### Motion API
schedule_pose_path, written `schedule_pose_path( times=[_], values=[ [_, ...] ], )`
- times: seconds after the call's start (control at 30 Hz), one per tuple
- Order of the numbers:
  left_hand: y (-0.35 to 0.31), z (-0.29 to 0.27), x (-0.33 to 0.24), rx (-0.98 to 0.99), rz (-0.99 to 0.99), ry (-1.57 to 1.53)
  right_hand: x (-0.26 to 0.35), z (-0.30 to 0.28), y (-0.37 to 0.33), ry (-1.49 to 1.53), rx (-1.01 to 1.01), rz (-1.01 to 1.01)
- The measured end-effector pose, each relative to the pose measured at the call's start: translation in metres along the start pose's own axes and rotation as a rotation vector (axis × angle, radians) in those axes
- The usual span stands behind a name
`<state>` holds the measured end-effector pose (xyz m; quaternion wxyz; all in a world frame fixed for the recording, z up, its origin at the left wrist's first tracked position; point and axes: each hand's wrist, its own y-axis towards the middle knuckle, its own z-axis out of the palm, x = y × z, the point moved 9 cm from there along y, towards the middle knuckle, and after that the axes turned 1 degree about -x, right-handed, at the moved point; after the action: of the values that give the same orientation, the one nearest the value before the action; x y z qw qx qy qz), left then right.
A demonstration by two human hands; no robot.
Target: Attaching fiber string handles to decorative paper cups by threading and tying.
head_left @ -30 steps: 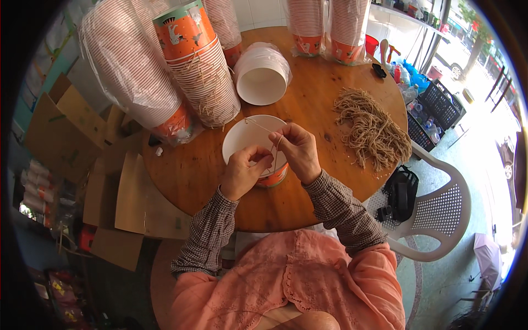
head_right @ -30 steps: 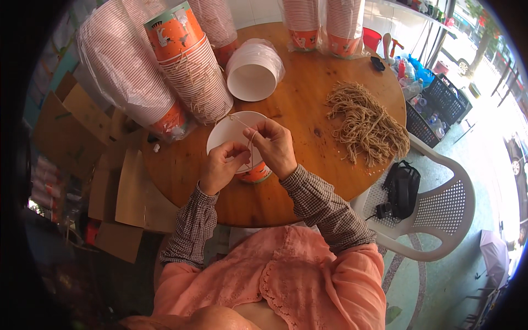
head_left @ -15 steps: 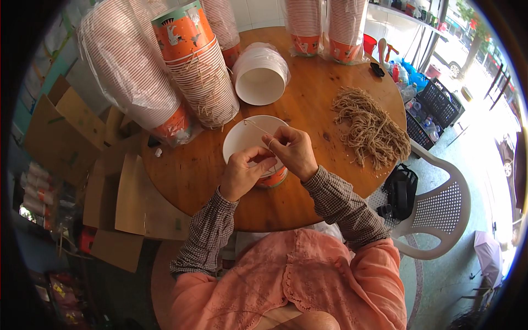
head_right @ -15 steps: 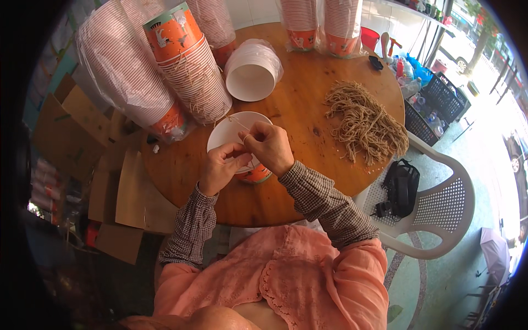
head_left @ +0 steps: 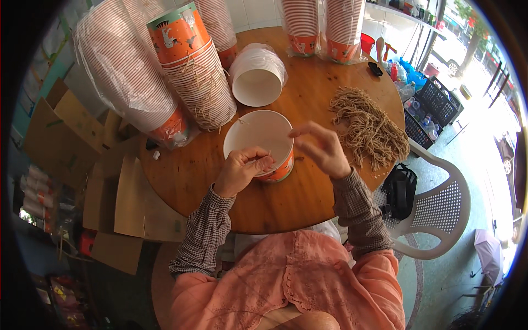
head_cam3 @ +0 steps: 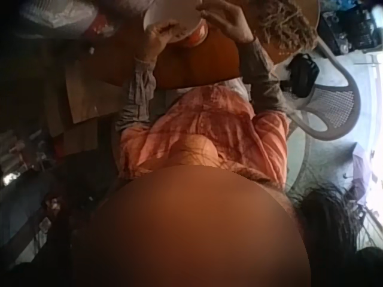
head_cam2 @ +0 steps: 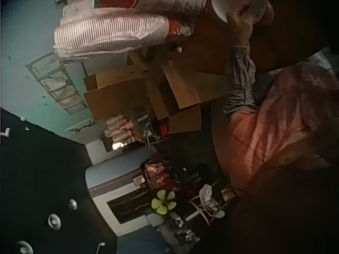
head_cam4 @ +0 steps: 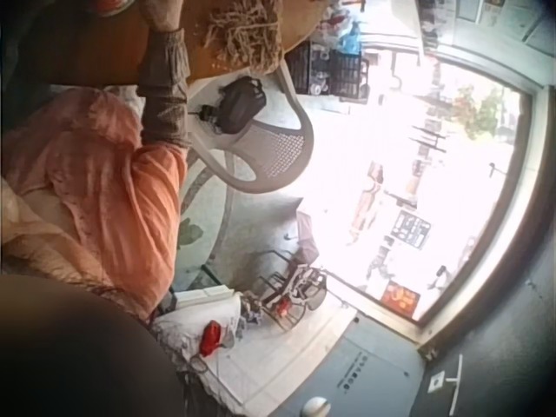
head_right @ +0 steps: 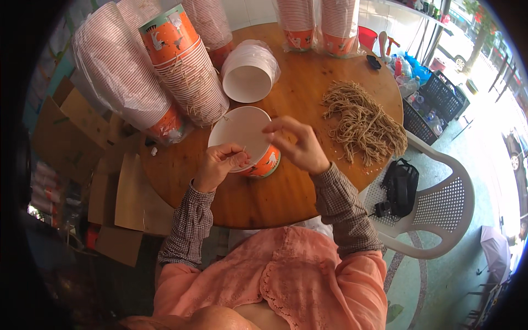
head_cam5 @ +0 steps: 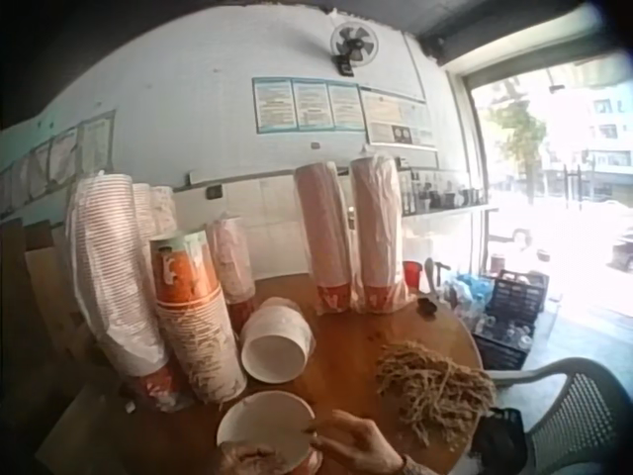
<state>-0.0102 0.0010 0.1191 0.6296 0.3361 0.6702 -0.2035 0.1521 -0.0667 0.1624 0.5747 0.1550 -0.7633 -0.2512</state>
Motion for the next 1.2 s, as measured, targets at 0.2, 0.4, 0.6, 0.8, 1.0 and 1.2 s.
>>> schedule_pose_path(
  times=[0.2, 0.4, 0.6, 0.8, 1.0, 1.2],
  values=[
    [0.002, 0.008, -0.007, 0.047, -0.035, -0.004, 0.001, 0.016, -0.011, -0.095, 0.01, -0.09],
    [0.001, 0.012, -0.007, 0.078, -0.038, 0.018, -0.002, 0.019, -0.01, -0.065, -0.016, -0.168],
    [0.002, 0.017, -0.012, 0.088, -0.06, 0.032, -0.004, 0.026, -0.015, -0.197, 0.007, -0.081],
    [-0.002, 0.003, -0.033, 0.015, 0.097, 0.416, 0.013, 0.03, -0.036, -0.468, -0.159, -0.116],
    [-0.009, -0.006, -0.031, -0.058, 0.172, 0.424, 0.015, 0.043, -0.049, -0.117, -0.261, 0.116],
    [-0.019, 0.005, -0.017, -0.009, -0.069, -0.053, -0.018, 0.03, -0.035, 0.391, -0.415, 0.34]
  ],
)
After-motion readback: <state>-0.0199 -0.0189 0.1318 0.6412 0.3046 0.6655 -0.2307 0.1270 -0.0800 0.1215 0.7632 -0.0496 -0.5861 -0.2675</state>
